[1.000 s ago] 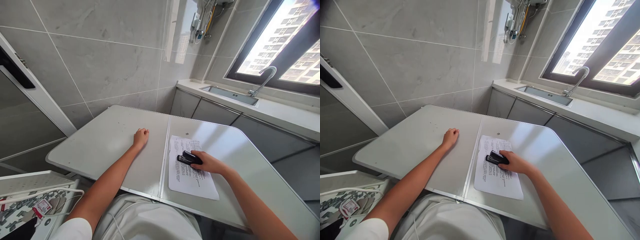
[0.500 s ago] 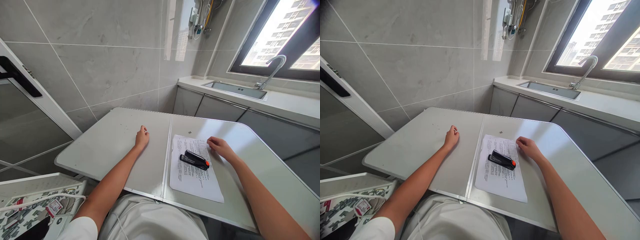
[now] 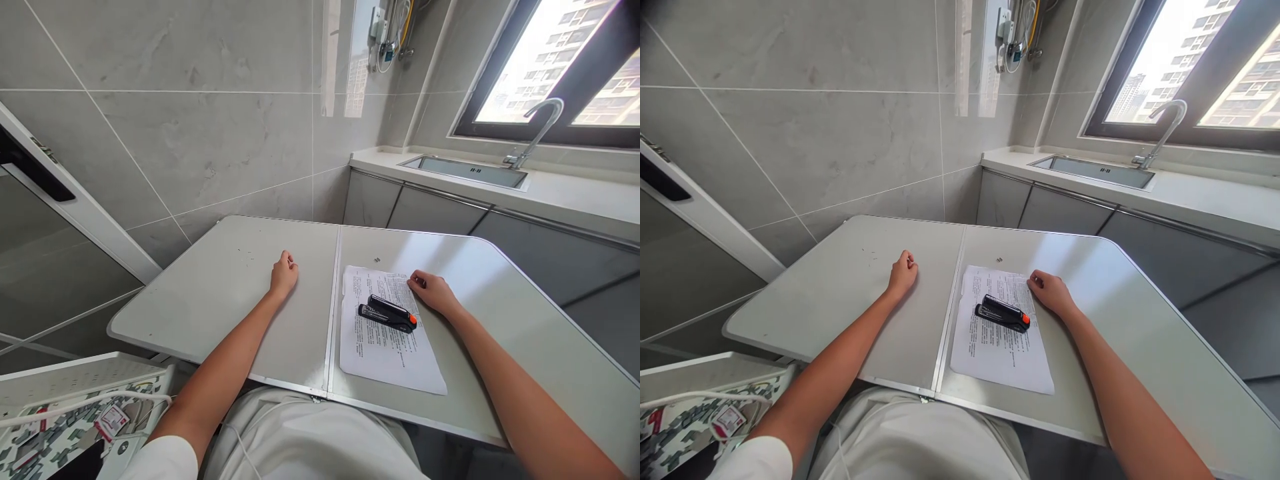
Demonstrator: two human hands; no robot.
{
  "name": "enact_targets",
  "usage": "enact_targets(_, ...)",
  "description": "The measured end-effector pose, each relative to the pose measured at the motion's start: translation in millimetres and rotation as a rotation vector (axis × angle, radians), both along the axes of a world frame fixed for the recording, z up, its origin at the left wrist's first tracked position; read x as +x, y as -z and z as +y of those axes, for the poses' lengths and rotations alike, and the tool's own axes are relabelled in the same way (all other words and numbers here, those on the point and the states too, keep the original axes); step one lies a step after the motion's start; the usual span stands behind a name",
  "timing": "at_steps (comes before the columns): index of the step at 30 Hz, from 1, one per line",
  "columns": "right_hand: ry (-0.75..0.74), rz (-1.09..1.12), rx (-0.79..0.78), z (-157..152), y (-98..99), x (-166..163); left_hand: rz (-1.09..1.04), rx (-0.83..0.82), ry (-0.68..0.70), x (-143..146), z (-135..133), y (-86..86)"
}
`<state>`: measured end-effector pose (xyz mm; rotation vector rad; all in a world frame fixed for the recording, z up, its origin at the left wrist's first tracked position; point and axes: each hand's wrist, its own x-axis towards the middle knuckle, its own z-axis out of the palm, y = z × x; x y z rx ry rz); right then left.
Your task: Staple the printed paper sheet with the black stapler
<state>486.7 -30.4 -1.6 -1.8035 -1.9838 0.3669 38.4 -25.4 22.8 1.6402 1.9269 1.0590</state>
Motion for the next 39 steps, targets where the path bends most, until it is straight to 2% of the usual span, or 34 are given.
enact_targets(10,-0.011,0.008,0.023,0.2,1.9,2.2,-0.013,0.005,0.016,1.3,0.0,1.5)
enact_targets(17,-0.006,0.001,0.017,0.4,2.8,2.5,-0.052,0.162,0.122,-0.8,-1.4,-4.5)
enact_targets(20,-0.007,0.002,0.020,0.1,2.2,1.7,0.051,0.172,0.187,-0.5,-2.2,-6.7)
enact_targets(23,-0.014,0.004,0.029,0.2,2.2,1.5,0.238,0.118,0.242,1.3,-3.2,-7.0)
enact_targets(26,-0.011,0.000,0.031,0.8,3.0,2.0,0.314,0.068,0.276,2.8,-4.0,-6.2)
enact_targets(32,-0.018,-0.012,0.043,2.3,4.6,2.9,0.246,0.070,0.276,3.2,-5.3,-7.1)
enact_targets(39,-0.017,-0.009,0.032,1.1,3.6,2.4,0.119,0.249,0.319,2.1,0.0,-4.6)
